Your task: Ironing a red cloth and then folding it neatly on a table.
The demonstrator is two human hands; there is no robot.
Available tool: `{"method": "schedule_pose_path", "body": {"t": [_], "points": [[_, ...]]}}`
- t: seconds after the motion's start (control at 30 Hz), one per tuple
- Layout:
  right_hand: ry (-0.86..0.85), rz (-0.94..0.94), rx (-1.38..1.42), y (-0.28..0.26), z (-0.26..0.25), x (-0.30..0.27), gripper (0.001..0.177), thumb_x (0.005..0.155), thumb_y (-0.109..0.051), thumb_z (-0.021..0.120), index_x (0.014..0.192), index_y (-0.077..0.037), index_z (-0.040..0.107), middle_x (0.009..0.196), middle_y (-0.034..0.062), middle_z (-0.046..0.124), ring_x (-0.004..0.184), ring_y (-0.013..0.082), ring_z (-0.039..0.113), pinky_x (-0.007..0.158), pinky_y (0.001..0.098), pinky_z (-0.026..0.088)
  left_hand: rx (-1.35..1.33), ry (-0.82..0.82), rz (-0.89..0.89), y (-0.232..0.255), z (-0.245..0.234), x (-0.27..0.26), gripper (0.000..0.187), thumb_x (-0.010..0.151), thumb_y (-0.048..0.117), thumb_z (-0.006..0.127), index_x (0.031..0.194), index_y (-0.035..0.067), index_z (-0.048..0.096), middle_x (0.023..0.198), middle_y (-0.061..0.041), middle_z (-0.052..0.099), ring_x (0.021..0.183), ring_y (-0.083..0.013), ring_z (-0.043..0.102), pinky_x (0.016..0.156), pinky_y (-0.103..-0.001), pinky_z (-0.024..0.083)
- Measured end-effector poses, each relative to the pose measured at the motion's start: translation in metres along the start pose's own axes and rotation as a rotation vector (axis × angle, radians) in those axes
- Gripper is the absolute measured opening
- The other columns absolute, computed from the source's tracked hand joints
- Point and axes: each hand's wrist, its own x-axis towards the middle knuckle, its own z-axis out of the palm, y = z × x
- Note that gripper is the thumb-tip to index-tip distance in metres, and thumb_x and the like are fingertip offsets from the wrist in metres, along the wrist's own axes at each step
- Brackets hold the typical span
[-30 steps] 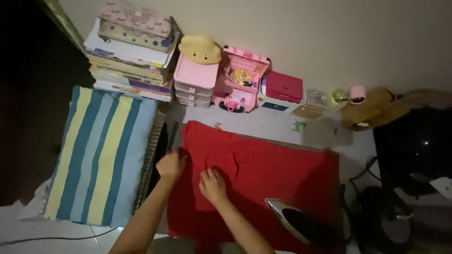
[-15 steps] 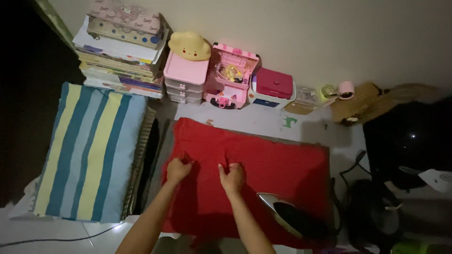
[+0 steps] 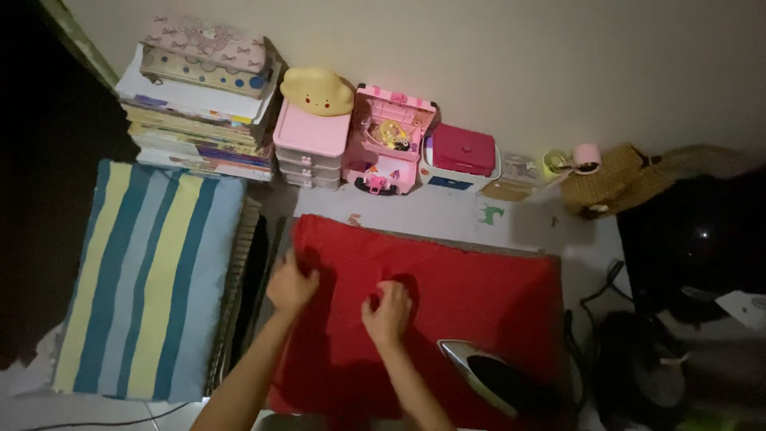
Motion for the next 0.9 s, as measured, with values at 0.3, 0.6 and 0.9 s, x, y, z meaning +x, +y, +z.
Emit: {"method": "schedule_pose_path", "body": {"t": [0.3, 0.6, 0.9], "points": [[-0.112, -0.549, -0.105, -0.001, 0.043, -0.008, 0.043, 0.095, -0.031, 0.067, 0.128, -0.003, 0.064, 0.146, 0.017, 0.054, 0.132, 0.0352, 0.049, 0.112, 0.053, 0.031, 0.119, 0.218, 0.163, 0.012, 0.043, 0.109, 0.049, 0.088, 0.051, 0.072, 0.122, 0.017, 0.064, 0.123, -0.019, 0.059, 0.119, -0.0399, 0.057, 0.088, -0.06, 0.05], [0.014, -0.446, 0.035, -0.008, -0.045, 0.045, 0.031, 0.088, -0.034, 0.076, 0.104, -0.009, 0.069, 0.108, 0.011, 0.069, 0.108, 0.0327, 0.063, 0.1, 0.0526, 0.041, 0.168, 0.433, 0.018, 0.029, 0.057, 0.103, 0.039, 0.089, 0.04, 0.071, 0.122, 0.021, 0.066, 0.127, -0.016, 0.057, 0.118, -0.0412, 0.055, 0.09, -0.063, 0.045], [0.088, 0.003, -0.371, 0.216, -0.19, 0.172, 0.03, 0.094, -0.011, 0.064, 0.121, 0.001, 0.066, 0.11, 0.0211, 0.07, 0.1, 0.0365, 0.067, 0.09, 0.0534, 0.05, 0.242, 0.16, 0.958, 0.086, 0.132, 0.03, 0.038, 0.081, 0.023, 0.066, 0.119, 0.019, 0.069, 0.132, -0.008, 0.061, 0.12, -0.0292, 0.056, 0.103, -0.054, 0.047]]}}
